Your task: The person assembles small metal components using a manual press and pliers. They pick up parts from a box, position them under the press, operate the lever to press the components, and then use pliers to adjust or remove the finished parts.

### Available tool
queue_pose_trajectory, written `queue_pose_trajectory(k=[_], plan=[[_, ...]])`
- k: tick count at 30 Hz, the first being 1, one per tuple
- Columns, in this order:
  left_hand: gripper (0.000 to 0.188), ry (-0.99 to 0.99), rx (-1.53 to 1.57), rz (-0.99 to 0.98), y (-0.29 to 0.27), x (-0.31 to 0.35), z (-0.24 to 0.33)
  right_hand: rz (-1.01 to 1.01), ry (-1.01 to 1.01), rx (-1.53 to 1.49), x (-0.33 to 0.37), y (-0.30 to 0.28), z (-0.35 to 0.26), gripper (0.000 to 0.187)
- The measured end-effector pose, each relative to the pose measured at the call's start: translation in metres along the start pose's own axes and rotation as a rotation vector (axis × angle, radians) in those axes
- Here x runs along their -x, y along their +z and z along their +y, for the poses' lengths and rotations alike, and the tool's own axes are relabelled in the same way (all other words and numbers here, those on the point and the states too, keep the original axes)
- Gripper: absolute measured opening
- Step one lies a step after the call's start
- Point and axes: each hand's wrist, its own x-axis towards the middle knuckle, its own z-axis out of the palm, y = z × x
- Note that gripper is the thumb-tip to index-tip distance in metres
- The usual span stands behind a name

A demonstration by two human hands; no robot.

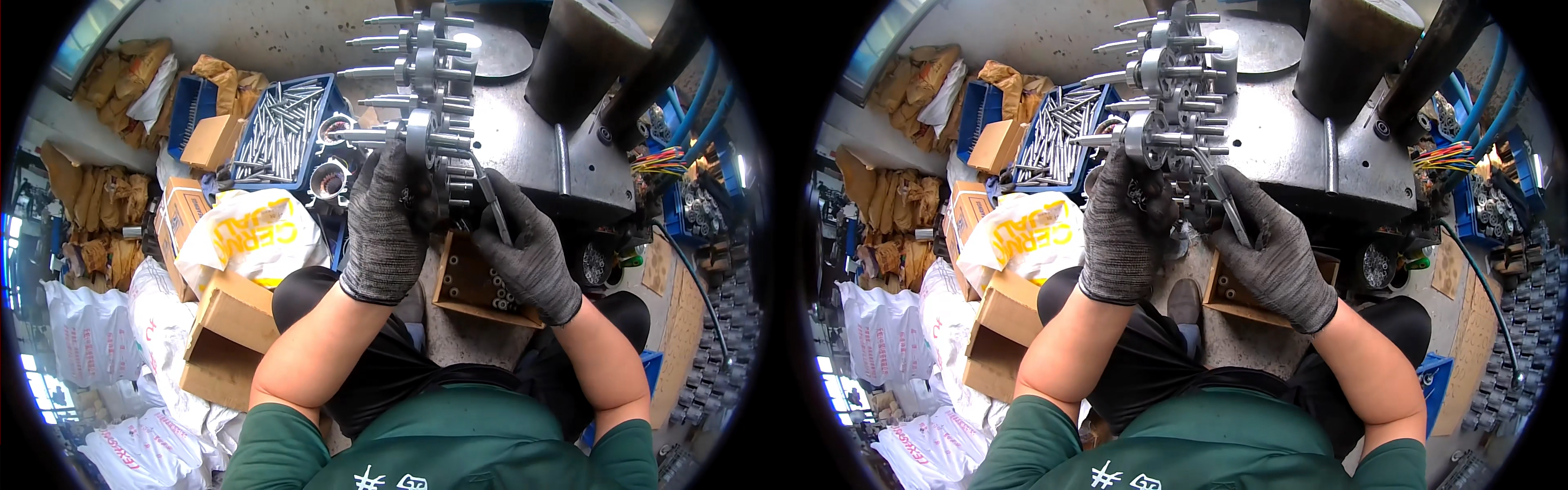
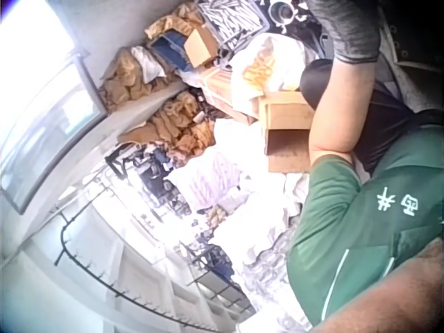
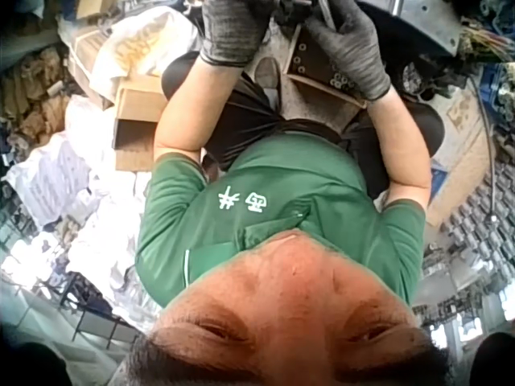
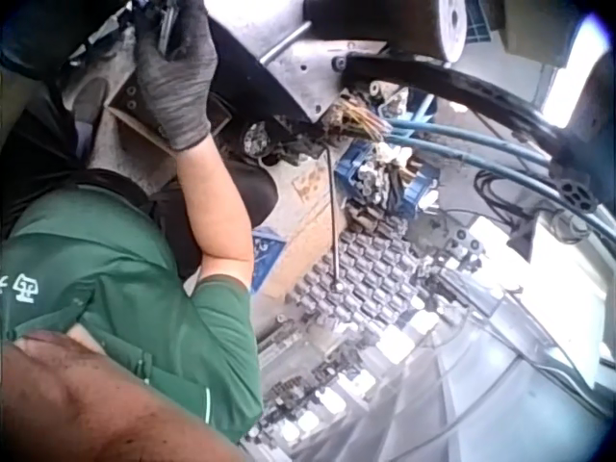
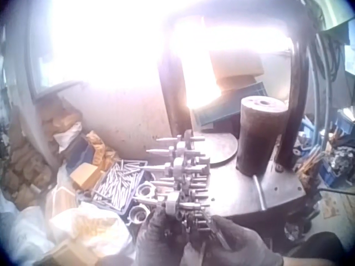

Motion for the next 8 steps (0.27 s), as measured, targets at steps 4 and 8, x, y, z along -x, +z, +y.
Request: queue_pose_trajectory(k=[4, 8], plan=[[0.027, 0.011, -0.008, -0.013, -0.0004, 0.0008, 0.0003, 0.047, -0.014, 0.105, 0.0004, 0.0050, 0.0018, 0.071], [0.032, 0.002, -0.032, -0.019, 0.0000, 0.0019, 0.0025, 0.093, -0.115, 0.277, 0.0011, 0.0055, 0.0067, 0.073]])
